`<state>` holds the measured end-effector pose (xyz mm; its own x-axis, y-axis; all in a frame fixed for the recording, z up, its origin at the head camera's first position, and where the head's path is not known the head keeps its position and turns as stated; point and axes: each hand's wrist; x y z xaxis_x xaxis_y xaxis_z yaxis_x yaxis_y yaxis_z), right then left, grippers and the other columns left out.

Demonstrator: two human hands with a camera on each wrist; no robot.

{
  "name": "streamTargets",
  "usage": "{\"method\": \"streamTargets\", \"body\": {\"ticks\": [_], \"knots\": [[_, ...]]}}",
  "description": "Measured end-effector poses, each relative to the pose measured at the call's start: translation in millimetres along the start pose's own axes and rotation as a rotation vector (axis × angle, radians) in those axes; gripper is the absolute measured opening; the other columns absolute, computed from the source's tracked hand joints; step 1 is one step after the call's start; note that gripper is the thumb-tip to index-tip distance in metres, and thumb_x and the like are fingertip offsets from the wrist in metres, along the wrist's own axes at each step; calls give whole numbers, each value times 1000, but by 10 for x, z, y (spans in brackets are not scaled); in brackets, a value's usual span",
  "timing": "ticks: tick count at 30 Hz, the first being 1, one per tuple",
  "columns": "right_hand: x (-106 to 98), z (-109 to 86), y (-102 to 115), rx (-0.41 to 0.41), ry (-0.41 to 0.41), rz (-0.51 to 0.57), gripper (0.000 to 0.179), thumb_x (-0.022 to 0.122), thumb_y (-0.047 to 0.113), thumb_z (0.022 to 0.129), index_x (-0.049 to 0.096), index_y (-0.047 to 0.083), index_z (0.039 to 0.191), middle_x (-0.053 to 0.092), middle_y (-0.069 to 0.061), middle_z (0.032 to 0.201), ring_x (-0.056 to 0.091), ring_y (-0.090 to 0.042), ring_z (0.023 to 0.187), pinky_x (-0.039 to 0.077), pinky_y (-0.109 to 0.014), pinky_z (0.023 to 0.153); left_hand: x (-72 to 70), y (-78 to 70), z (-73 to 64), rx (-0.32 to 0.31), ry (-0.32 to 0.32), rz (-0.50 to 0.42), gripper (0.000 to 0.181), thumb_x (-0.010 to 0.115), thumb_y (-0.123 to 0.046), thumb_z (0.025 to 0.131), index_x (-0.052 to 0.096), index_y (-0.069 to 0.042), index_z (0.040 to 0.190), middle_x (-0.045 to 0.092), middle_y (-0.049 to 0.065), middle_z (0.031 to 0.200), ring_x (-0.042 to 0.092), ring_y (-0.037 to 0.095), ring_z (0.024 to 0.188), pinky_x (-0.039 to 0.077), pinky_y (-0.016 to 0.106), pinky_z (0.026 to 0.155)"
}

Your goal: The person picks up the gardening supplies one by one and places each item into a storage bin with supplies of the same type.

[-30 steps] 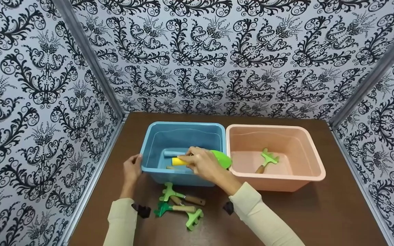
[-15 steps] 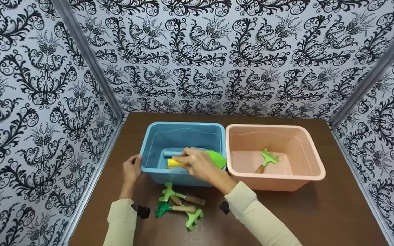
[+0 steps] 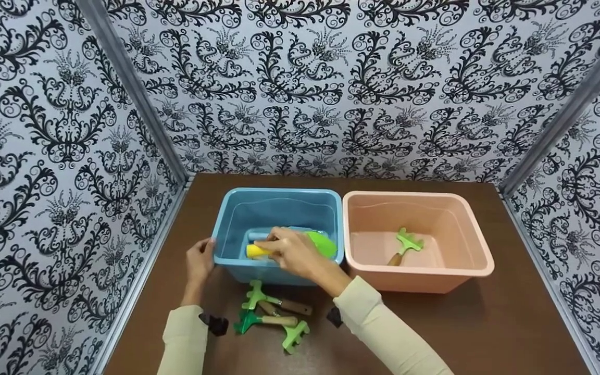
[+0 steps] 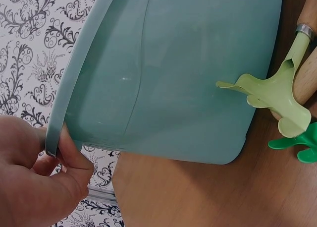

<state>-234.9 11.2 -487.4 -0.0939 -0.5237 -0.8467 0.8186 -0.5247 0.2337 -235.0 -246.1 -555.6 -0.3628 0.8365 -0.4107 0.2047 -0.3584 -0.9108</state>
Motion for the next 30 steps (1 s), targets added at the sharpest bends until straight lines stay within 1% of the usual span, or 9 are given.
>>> {"method": "streamTargets", "body": {"ticks": [5, 11, 15, 18, 22, 25, 30], "knots": [[47, 28, 9, 31, 4, 31, 33, 74, 18, 90, 73, 22, 123, 69, 0, 103, 67, -16, 86, 55, -26, 71, -13, 10, -8, -3, 5, 5, 43, 45, -19, 107, 54, 14, 132, 58, 36, 130, 57, 46, 119, 45, 55, 105], [96, 19, 42, 58, 10, 68, 33, 75, 24, 90, 73, 21, 123, 69, -1, 103, 68, -16, 86, 56, -29, 70, -21, 10, -26, -22, 21, 16, 43, 45, -21, 107, 55, 11, 134, 57, 35, 132, 56, 45, 122, 44, 54, 106], [141, 18, 32, 83, 21, 69, 32, 74, 22, 91, 73, 22, 123, 69, -2, 105, 68, -16, 89, 57, -31, 72, -29, 18, -36, -35, 32, 14, 43, 44, -21, 107, 54, 11, 134, 56, 34, 134, 55, 45, 125, 43, 54, 108], [146, 30, 22, 107, 26, 59, 34, 73, 21, 92, 71, 24, 126, 68, -1, 106, 68, -16, 90, 57, -29, 72, -28, 16, -32, -40, 33, 10, 43, 44, -21, 107, 54, 10, 135, 56, 34, 134, 54, 44, 125, 43, 53, 108], [153, 44, -5, 128, 25, 47, 35, 72, 22, 93, 70, 25, 127, 68, 0, 106, 67, -15, 92, 56, -27, 72, -18, -4, -22, -30, 33, -1, 43, 44, -21, 107, 54, 11, 134, 57, 34, 133, 55, 43, 123, 43, 53, 107], [181, 36, -37, 143, 33, 45, 35, 72, 23, 92, 70, 25, 127, 68, 0, 106, 68, -15, 90, 57, -27, 71, -18, -3, -19, -23, 32, -3, 42, 45, -20, 107, 54, 11, 133, 57, 34, 132, 56, 44, 122, 44, 53, 106], [232, 4, -104, 185, 44, 74, 36, 72, 24, 92, 70, 24, 128, 68, -1, 106, 69, -17, 92, 58, -29, 73, -27, 13, -8, -15, 30, -5, 43, 45, -21, 107, 54, 12, 133, 57, 35, 132, 55, 45, 123, 43, 54, 107]]}}
Point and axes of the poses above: each hand's wrist, its own z-axis towards the middle knuckle, its own x-axis out of the palm, y = z × x
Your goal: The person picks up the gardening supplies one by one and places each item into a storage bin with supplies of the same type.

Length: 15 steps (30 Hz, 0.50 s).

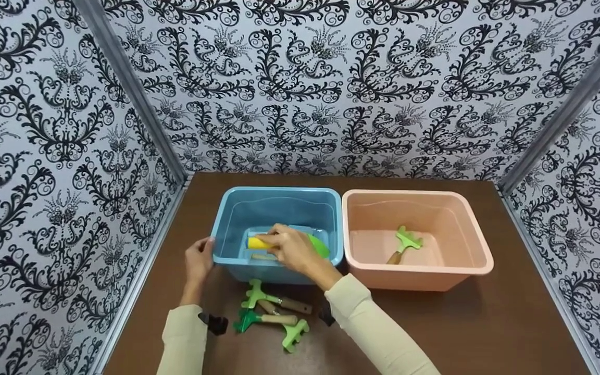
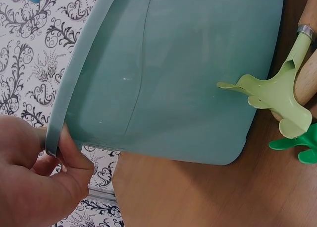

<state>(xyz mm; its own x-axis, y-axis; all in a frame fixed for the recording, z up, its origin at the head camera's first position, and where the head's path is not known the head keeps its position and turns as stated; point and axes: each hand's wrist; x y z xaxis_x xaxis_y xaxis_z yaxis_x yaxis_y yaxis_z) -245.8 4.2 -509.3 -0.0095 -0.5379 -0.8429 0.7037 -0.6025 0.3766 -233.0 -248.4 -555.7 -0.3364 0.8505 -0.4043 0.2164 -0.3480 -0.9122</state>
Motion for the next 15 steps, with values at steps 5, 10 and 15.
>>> {"method": "streamTargets", "body": {"ticks": [5, 10, 15], "knots": [[54, -30, -78, 15, 0, 6, 35, 72, 23, 92, 70, 23, 128, 68, -2, 105, 69, -18, 90, 57, -30, 72, -1, 12, 10, 14, -9, 3, 43, 46, -20, 107, 54, 13, 133, 57, 36, 132, 55, 46, 123, 43, 54, 107], [69, -52, -115, 12, -5, 19, 32, 73, 20, 92, 72, 20, 125, 68, -4, 104, 69, -19, 89, 57, -32, 69, 21, 1, 6, 40, -29, 11, 42, 45, -19, 107, 55, 14, 131, 59, 36, 128, 58, 45, 118, 46, 55, 103], [74, -50, -149, 31, 36, 41, 34, 71, 18, 94, 70, 20, 128, 69, -5, 107, 69, -20, 92, 57, -32, 71, 33, -12, -1, 46, -33, 17, 42, 45, -19, 107, 55, 15, 130, 59, 36, 127, 59, 45, 116, 46, 55, 101]]}}
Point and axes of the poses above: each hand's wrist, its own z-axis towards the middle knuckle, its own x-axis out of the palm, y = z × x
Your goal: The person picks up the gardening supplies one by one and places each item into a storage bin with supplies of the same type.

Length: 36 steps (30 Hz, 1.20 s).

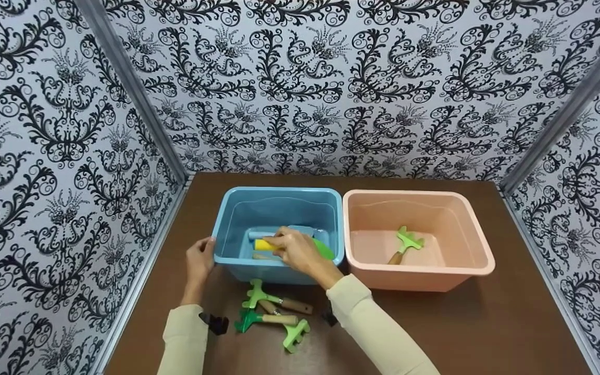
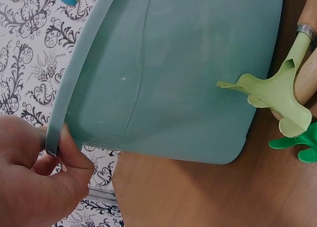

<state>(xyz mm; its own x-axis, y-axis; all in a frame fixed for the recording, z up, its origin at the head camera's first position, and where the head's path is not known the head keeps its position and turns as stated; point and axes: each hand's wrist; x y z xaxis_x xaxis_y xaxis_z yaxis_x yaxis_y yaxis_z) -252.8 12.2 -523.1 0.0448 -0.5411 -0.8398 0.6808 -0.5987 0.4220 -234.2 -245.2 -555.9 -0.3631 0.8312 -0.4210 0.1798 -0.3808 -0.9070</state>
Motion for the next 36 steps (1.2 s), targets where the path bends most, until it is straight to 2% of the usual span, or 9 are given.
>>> {"method": "streamTargets", "body": {"ticks": [6, 12, 17, 21, 26, 29, 31, 34, 36], "knots": [[24, -5, -89, 51, 19, 14, 37, 71, 21, 93, 68, 20, 130, 71, -5, 113, 70, -22, 99, 59, -37, 82, -1, 1, 6, -20, 13, -7, 43, 45, -20, 107, 55, 14, 131, 58, 36, 129, 57, 45, 119, 45, 55, 103], [70, -40, -191, 120, 40, 98, 41, 74, 18, 91, 68, 13, 131, 72, -11, 113, 70, -27, 101, 59, -40, 85, -14, -14, 11, -44, 15, -7, 43, 45, -20, 107, 54, 14, 132, 57, 36, 131, 56, 45, 123, 44, 54, 105], [90, -47, -249, 189, 59, 155, 41, 76, 13, 89, 68, 10, 129, 73, -14, 107, 71, -29, 98, 59, -39, 83, -17, -37, 5, -49, 16, -8, 43, 45, -20, 107, 54, 13, 133, 57, 36, 132, 56, 45, 122, 45, 54, 104], [94, -44, -254, 256, 86, 188, 39, 76, 15, 88, 69, 12, 127, 75, -13, 110, 71, -28, 99, 59, -37, 81, -6, -23, -1, -39, 7, -5, 43, 45, -21, 107, 56, 13, 131, 59, 35, 128, 58, 42, 116, 47, 52, 100], [102, -43, -245, 325, 120, 257, 34, 71, 18, 93, 69, 16, 127, 74, -12, 117, 71, -24, 89, 52, -27, 66, 5, 22, 22, 13, -28, 19, 40, 48, -18, 105, 59, 15, 126, 62, 35, 122, 61, 43, 111, 48, 53, 97], [100, -53, -239, 326, 112, 258, 31, 68, 18, 95, 70, 17, 126, 73, -10, 119, 69, -20, 80, 45, -25, 60, 8, 40, 28, 16, -33, 19, 40, 48, -18, 105, 60, 15, 126, 63, 35, 122, 61, 43, 110, 48, 53, 97], [95, -61, -235, 306, 93, 223, 29, 67, 20, 96, 71, 18, 125, 73, -9, 118, 69, -20, 81, 49, -26, 62, 8, 37, 29, 6, -24, 12, 40, 47, -18, 106, 59, 14, 127, 62, 35, 124, 60, 43, 112, 48, 53, 98], [101, -89, -241, 249, 29, 132, 26, 66, 24, 97, 74, 18, 121, 72, -7, 117, 71, -20, 93, 57, -33, 75, 6, 33, 23, -14, -4, 3, 41, 46, -19, 106, 57, 13, 129, 60, 35, 127, 59, 44, 116, 46, 53, 101], [102, -123, -248, 206, -41, 85, 23, 66, 23, 97, 76, 16, 117, 72, -6, 115, 70, -22, 98, 58, -38, 81, -2, 25, 15, -23, 14, 4, 42, 45, -20, 107, 57, 13, 131, 59, 34, 129, 58, 44, 118, 46, 54, 102]]}}
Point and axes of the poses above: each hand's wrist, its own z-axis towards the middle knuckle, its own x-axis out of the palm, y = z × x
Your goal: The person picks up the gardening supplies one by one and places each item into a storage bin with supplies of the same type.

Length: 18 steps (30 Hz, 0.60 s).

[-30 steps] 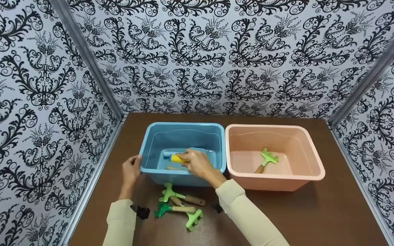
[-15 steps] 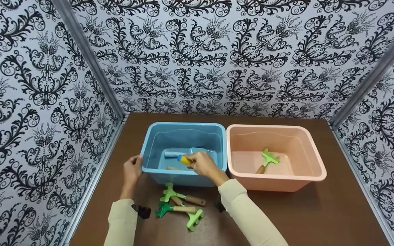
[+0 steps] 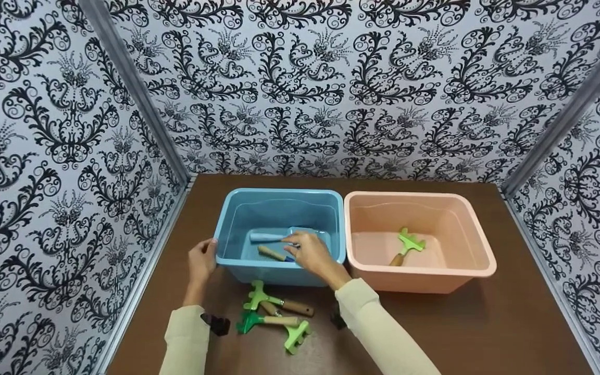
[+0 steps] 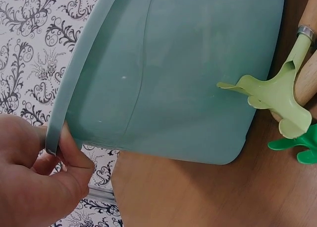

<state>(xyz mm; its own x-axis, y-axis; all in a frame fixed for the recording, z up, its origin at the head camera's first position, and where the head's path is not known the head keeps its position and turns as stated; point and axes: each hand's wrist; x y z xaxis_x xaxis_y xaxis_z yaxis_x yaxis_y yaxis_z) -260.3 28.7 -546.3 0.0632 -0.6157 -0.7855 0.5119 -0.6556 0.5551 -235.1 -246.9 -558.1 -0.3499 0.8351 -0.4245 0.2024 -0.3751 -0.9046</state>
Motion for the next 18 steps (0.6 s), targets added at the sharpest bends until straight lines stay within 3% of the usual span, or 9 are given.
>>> {"method": "streamTargets", "body": {"ticks": [7, 13, 18], "knots": [[-38, -123, -63, -111, -242, -48, 15, 72, 13, 92, 80, 13, 105, 72, -4, 105, 68, -21, 96, 58, -35, 76, -114, -12, 9, -17, 49, 50, 43, 45, -22, 107, 55, 10, 134, 57, 34, 132, 56, 44, 122, 44, 54, 105], [-85, -228, -103, -156, -350, -2, 12, 75, 9, 89, 81, 11, 99, 72, -4, 100, 67, -21, 94, 58, -34, 77, -142, 2, 35, -63, 76, 61, 46, 47, -26, 106, 54, 7, 137, 55, 33, 137, 56, 42, 125, 46, 50, 104], [-119, -317, -111, -172, -382, 14, 11, 75, 8, 88, 81, 12, 97, 72, -3, 97, 67, -20, 91, 57, -32, 75, -128, 7, 48, -126, 94, 9, 48, 49, -31, 105, 57, 4, 137, 60, 29, 130, 64, 23, 91, 52, 29, 75]]}}
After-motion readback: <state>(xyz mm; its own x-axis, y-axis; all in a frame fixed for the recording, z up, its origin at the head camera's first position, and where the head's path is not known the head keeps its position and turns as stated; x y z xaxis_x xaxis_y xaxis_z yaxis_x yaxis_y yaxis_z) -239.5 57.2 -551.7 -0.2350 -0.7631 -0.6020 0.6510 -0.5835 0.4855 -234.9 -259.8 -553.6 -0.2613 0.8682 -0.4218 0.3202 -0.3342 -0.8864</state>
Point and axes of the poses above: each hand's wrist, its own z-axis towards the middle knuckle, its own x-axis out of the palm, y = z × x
